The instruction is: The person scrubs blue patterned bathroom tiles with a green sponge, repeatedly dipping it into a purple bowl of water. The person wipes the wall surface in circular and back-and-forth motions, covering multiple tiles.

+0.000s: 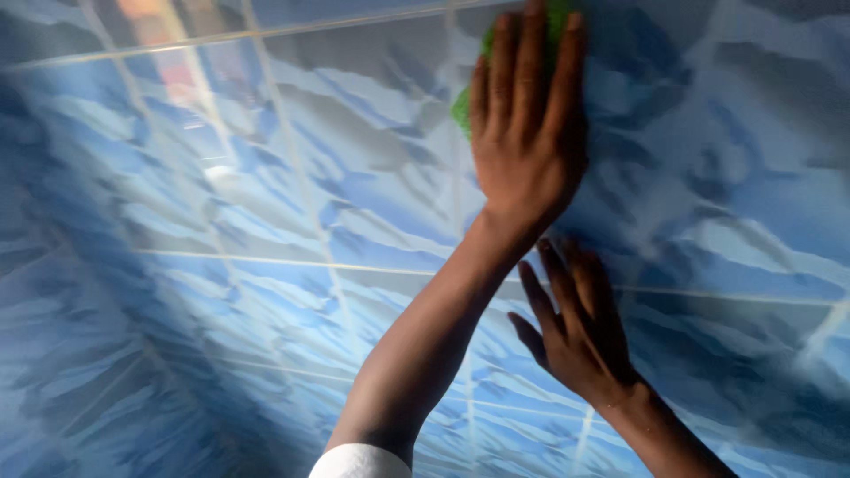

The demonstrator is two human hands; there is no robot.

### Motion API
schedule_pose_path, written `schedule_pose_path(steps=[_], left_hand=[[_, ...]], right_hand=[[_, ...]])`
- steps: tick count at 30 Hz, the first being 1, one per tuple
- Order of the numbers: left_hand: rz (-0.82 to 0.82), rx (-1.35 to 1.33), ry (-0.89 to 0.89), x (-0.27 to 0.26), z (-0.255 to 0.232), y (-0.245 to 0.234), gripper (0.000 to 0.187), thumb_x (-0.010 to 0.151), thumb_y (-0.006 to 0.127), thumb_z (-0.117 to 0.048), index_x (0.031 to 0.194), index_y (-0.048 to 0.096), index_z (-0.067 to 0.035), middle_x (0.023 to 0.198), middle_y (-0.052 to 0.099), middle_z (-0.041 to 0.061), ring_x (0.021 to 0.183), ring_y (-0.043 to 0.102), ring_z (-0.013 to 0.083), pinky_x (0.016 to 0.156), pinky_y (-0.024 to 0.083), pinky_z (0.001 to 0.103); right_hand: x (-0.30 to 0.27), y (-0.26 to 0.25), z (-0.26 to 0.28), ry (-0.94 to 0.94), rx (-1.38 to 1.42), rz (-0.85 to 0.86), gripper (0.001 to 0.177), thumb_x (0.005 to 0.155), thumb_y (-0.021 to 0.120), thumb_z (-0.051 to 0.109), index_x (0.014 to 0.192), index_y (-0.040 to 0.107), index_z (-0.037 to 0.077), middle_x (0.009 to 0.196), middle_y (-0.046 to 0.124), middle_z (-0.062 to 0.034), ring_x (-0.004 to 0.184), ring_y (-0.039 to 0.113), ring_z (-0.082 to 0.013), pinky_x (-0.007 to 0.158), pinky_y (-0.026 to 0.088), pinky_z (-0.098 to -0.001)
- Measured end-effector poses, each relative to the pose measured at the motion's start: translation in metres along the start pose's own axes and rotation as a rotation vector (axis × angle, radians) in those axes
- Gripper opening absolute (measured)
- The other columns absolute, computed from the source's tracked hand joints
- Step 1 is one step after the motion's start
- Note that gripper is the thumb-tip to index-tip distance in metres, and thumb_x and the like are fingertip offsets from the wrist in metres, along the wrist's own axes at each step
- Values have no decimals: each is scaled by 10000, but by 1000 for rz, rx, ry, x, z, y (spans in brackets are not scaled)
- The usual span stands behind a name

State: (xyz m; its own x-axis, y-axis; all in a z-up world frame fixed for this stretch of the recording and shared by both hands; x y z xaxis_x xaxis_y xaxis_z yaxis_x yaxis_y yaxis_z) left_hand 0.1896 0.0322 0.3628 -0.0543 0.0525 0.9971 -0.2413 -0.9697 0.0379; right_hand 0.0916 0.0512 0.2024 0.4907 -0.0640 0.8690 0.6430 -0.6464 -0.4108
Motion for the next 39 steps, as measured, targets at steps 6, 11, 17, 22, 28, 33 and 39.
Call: schedule_pose_path(steps=[6,11,17,22,28,33,39], left_hand=[[102,-121,97,0,-115,63,532,1092,525,-139,1608,402,-180,1692,385,148,1587,350,334,1276,284,500],[221,-71,225,-2,-184,108,585,1065,518,-235,1620,343,-183,1698,332,142,1621,314,330,1303,269,521],[401,65,543,-16,-211,116,543,1134,427,-343,1637,307,-178,1692,276,134,1597,260,323,1330,246,508],[488,26,727,-44,-163,96,552,1147,441,-341,1649,301,-159,1698,267,130,1591,238,320,1330,187,545],[468,-34,604,-70,-61,44,536,1190,447,-352,1679,288,-205,1748,255,131,1648,233,309,1383,161,545],[467,93,448,-71,40,-17,547,1157,464,-312,1667,284,-228,1739,270,112,1642,258,289,1363,182,505],[249,124,235,-71,159,-78,547,1170,542,-316,1656,304,-235,1730,274,102,1645,261,280,1331,212,464]], right_hand=[[-42,-69,-82,208,-197,-74,597,927,741,269,1354,585,-118,1460,474,-338,1446,371,-538,1205,314,-648],[-79,-110,-131,322,-381,-114,554,1037,720,204,1460,542,-107,1586,413,-324,1548,292,-512,1295,281,-613],[-92,-114,-138,316,-339,-284,385,1065,614,79,1380,503,-113,1523,414,-289,1474,322,-463,1229,299,-601],[-83,-83,-118,238,-249,-342,340,1048,598,133,1298,496,-73,1462,443,-264,1451,382,-451,1239,336,-618],[-48,-26,-66,185,-84,-373,366,1092,624,153,1345,469,-62,1508,436,-260,1440,383,-434,1217,330,-569],[-5,13,-13,165,-32,-273,392,1069,643,163,1371,509,-47,1521,430,-276,1537,336,-466,1242,304,-583],[42,56,41,32,-55,-151,551,1016,675,237,1467,514,-37,1583,397,-284,1548,268,-468,1237,289,-659]])
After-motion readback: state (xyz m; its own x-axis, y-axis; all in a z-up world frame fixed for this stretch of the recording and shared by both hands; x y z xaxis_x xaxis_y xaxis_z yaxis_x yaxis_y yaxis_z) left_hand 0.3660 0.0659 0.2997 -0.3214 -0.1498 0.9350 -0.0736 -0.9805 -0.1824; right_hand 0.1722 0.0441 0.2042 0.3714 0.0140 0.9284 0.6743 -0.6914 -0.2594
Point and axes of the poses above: each hand's wrist, its own x-axis towards the middle knuckle, its own y-axis out of the palm, z = x × y, the point moved 3 cm from there along x, towards the middle knuckle
